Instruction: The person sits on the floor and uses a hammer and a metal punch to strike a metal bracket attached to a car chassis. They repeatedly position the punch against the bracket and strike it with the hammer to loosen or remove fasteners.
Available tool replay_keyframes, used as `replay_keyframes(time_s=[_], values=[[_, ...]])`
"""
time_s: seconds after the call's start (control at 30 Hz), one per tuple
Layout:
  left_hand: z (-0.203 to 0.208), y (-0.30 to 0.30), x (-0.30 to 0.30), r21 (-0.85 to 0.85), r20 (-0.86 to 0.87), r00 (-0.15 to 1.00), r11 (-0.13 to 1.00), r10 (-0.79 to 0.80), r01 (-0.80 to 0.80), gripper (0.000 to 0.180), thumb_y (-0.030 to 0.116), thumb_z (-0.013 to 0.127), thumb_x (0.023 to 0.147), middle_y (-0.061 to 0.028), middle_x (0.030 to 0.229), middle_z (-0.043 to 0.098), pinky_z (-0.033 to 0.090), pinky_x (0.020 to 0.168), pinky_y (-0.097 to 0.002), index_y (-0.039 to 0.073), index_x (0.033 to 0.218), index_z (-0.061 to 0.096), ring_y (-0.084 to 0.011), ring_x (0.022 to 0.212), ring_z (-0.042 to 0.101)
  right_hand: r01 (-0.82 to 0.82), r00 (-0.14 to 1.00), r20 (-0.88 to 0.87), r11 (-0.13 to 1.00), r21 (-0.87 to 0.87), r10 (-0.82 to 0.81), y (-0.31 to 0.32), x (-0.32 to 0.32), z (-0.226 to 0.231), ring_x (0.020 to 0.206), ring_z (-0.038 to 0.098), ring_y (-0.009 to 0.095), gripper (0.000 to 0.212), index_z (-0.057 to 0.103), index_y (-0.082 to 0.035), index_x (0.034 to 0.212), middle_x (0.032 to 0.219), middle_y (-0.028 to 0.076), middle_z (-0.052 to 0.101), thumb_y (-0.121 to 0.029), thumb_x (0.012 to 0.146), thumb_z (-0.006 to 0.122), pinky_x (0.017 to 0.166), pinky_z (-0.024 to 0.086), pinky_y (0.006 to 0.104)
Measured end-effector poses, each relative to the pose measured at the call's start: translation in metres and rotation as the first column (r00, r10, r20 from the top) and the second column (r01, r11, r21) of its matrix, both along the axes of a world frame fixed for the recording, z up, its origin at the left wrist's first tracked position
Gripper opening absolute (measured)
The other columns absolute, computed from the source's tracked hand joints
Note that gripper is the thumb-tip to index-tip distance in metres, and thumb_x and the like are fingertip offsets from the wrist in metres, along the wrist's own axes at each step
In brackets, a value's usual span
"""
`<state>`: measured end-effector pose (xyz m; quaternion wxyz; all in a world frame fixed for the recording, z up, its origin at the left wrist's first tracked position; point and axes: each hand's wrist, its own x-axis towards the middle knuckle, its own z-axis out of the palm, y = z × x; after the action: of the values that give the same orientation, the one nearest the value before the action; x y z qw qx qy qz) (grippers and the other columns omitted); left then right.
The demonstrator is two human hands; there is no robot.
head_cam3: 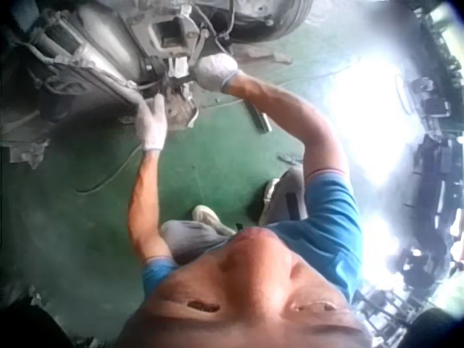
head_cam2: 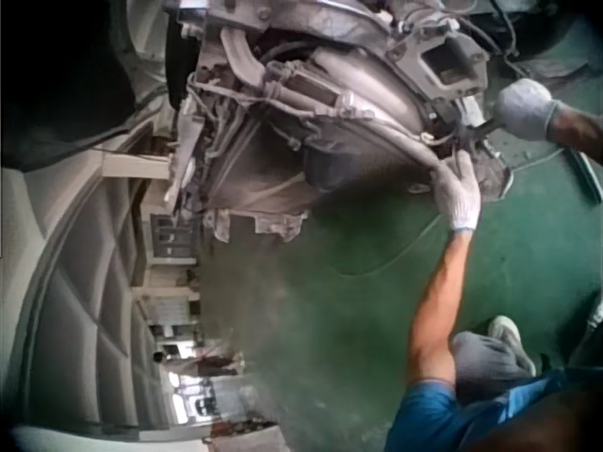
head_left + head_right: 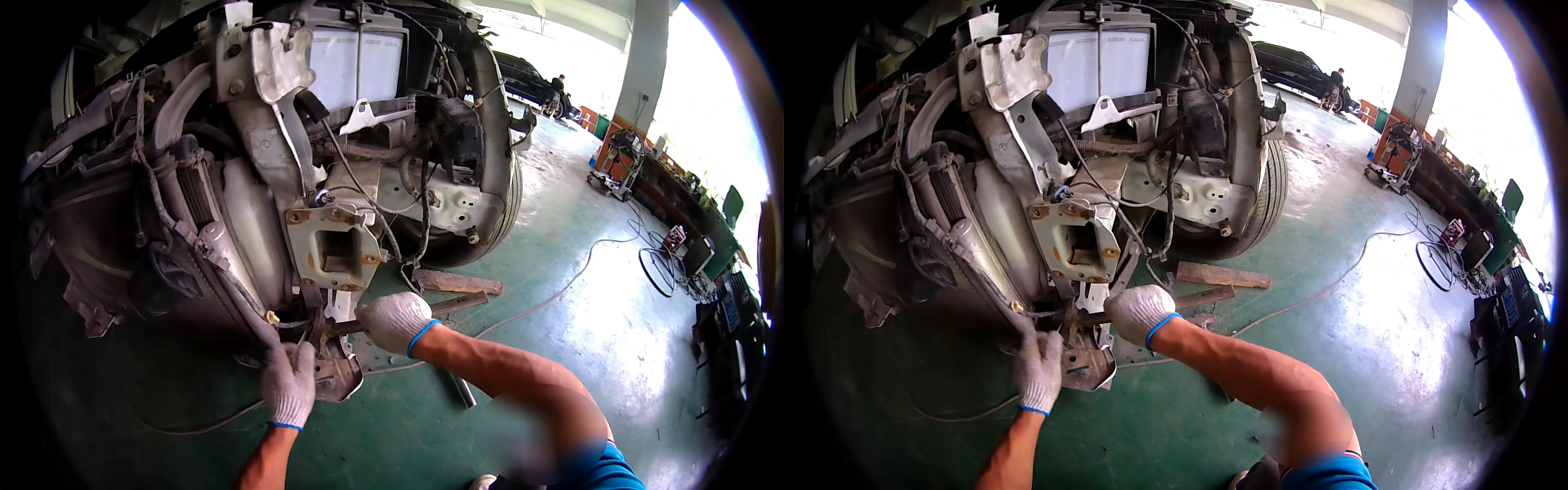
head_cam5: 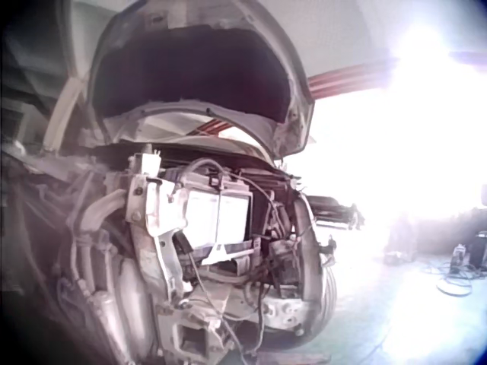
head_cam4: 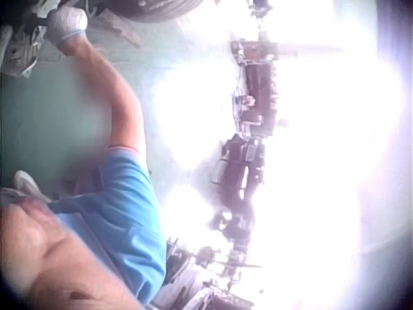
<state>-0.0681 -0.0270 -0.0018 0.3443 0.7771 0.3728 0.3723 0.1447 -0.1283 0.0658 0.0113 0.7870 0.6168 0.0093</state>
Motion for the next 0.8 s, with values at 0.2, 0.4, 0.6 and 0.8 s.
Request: replay_keyframes(time_s=[0.2,0.4,0.6,0.8], values=[[-0.012,0.015,0.052,-0.628,0.385,0.922,0.721,-0.037,0.291,0.05,0.042,0.057,0.107,-0.0093,0.097,0.072,0.054,0.08,-0.034,-0.001,0.129,0.069,-0.0168,0.086,0.064,-0.007,1.0,-0.009,0.998,0.057,0.008,0.014,0.004,-0.021,0.078,0.075,0.038,0.023,0.077,-0.011,0.088,0.086,0.017,0.076,-0.026,0.089,0.06,0.067,0.058,0.0528],[-0.009,0.014,0.061,-0.538,0.131,0.986,0.843,0.104,-0.017,0.066,0.056,0.053,0.104,-0.0266,0.103,0.075,0.05,0.089,-0.0456,-0.007,0.11,0.074,-0.0371,0.095,0.07,-0.01,1.0,0.023,0.997,0.08,0.008,0.0,-0.015,-0.002,0.081,0.076,0.037,0.021,0.077,-0.009,0.099,0.088,0.018,0.076,-0.017,0.089,0.06,0.07,0.059,0.0497],[0.015,-0.037,0.057,-0.344,0.108,0.994,0.939,0.03,0.009,0.059,0.053,0.052,0.105,-0.0247,0.089,0.072,0.051,0.074,-0.0491,-0.003,0.099,0.068,-0.0386,0.083,0.066,-0.091,0.992,-0.082,0.992,0.089,0.099,-0.006,-0.009,-0.024,0.073,0.075,0.036,0.025,0.075,-0.009,0.095,0.078,0.017,0.073,-0.028,0.097,0.06,0.063,0.058,0.0471],[-0.048,-0.161,0.093,-0.434,-0.01,0.935,0.844,-0.354,0.315,0.047,0.052,0.054,0.105,-0.03,0.081,0.069,0.051,0.068,-0.0622,0.004,0.105,0.055,-0.0517,0.08,0.068,0.231,0.967,-0.075,0.961,-0.149,-0.244,-0.181,0.022,-0.041,0.068,0.069,0.041,0.033,0.067,-0.009,0.083,0.07,0.018,0.068,-0.039,0.096,0.068,0.062,0.054,0.0495]])
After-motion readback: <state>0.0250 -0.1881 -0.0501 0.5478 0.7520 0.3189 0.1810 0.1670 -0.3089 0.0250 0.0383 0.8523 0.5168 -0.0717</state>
